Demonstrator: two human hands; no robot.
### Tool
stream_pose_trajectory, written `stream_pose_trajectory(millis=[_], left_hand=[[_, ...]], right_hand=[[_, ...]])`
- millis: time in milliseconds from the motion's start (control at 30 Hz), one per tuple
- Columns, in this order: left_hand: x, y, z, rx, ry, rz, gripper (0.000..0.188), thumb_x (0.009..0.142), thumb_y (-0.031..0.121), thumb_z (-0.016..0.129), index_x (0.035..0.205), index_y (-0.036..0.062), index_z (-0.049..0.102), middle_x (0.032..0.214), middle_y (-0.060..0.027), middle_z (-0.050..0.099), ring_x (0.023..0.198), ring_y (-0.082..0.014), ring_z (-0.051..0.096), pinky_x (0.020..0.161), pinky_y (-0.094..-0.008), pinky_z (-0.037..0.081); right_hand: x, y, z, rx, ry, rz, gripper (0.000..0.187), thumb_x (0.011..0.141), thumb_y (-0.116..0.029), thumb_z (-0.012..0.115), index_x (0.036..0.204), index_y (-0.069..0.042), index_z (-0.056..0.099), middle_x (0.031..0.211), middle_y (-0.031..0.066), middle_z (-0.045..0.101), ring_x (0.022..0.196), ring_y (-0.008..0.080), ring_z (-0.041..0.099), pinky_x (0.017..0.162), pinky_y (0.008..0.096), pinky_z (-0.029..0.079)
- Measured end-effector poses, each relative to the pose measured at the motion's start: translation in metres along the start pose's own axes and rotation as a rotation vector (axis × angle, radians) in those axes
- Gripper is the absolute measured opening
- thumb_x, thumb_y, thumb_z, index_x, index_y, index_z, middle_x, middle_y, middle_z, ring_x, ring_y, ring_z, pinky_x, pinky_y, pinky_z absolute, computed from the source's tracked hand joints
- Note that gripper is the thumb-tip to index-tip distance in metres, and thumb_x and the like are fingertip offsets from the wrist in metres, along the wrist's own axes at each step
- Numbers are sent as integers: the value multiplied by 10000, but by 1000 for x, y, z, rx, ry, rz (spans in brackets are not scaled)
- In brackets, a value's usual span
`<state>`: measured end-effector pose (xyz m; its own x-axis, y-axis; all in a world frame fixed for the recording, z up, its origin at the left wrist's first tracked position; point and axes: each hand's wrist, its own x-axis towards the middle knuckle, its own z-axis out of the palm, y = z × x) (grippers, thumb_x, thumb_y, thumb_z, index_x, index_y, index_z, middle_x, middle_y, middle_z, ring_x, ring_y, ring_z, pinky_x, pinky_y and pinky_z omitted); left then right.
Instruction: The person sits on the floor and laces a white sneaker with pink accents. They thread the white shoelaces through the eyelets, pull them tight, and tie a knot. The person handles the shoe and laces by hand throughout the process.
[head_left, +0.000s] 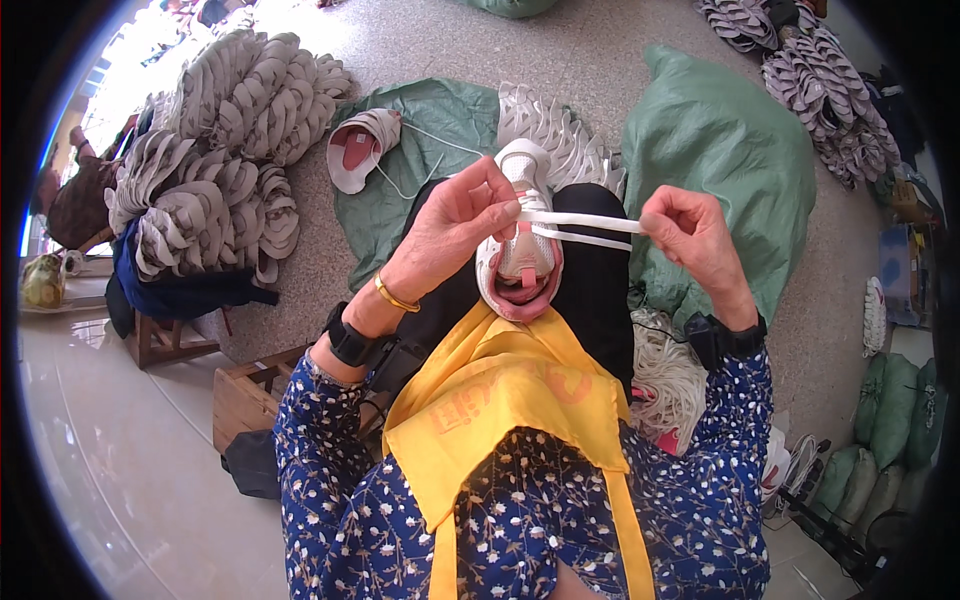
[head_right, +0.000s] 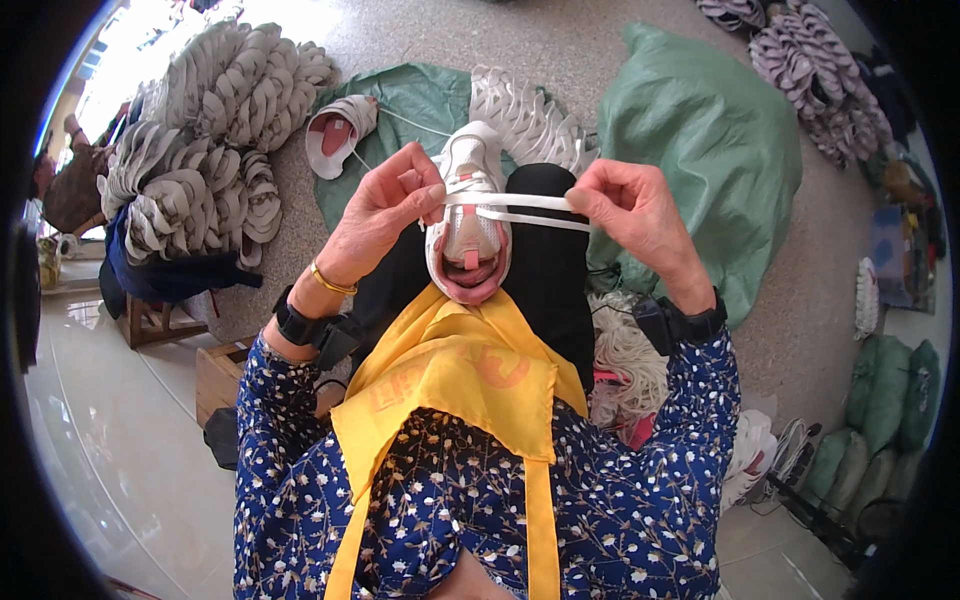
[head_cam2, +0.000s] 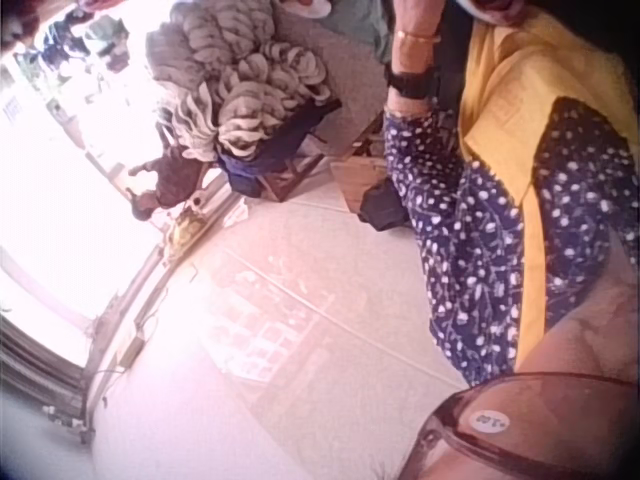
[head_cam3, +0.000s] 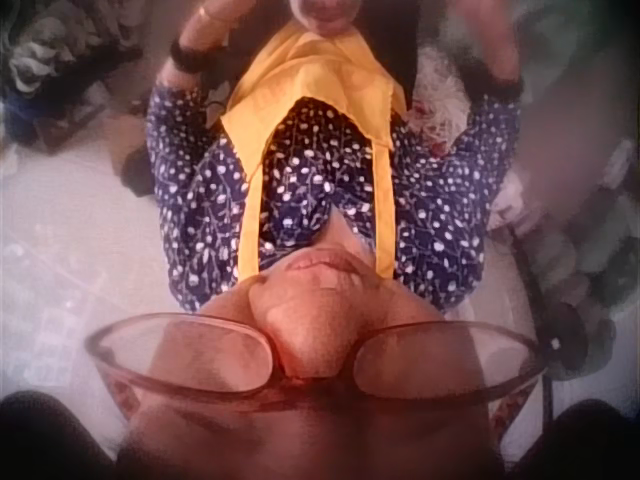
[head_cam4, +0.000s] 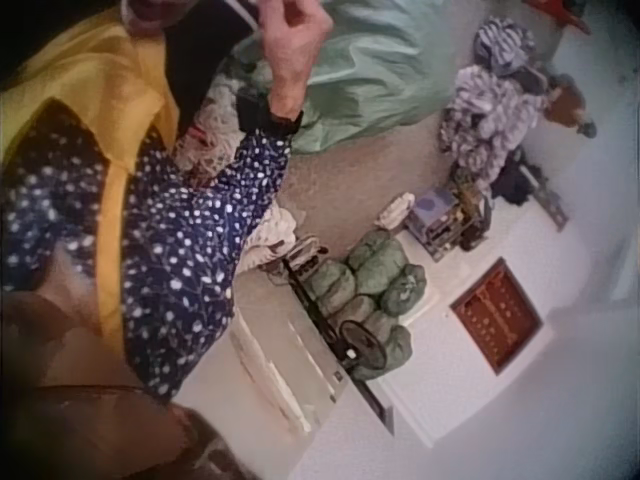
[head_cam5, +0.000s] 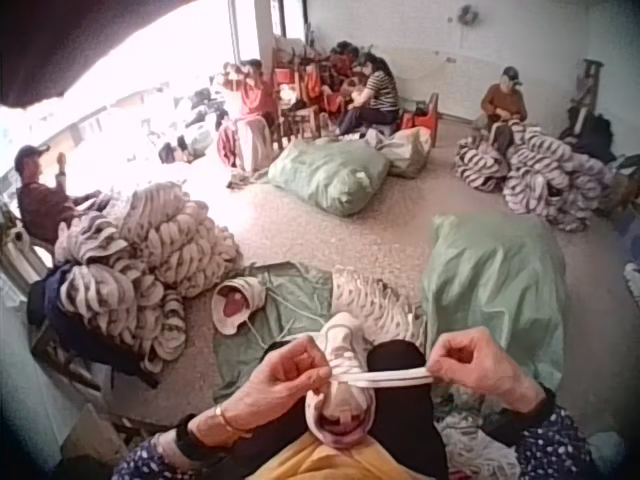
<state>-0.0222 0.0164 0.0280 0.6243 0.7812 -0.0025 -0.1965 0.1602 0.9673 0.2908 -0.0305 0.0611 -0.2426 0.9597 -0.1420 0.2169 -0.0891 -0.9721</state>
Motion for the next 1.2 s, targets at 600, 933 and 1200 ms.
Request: stream_pose_trajectory(millis=[600,933,1200], left_hand=[[-2,-48,14,344,159,28,140,999,60,675,969,34,540,888,4,639,853,-39,603,742,-221,502],[-12,-48,9,737,275,228,195,829,-15,735,918,18,564,833,-78,589,771,-178,610,703,-298,505],[-12,-64,7,838,284,272,162,810,-32,701,929,-5,594,867,-96,535,760,-251,580,690,-348,497]], right_hand=[[25,14,74,-19,-55,85,232,931,-13,692,1162,4,695,926,50,747,737,99,714,648,257,575],[34,33,86,-395,47,-137,113,852,-42,746,933,20,698,838,123,714,713,206,714,659,333,561],[37,37,93,-592,127,-211,96,835,-52,726,832,13,655,787,166,672,708,350,670,648,436,521]])
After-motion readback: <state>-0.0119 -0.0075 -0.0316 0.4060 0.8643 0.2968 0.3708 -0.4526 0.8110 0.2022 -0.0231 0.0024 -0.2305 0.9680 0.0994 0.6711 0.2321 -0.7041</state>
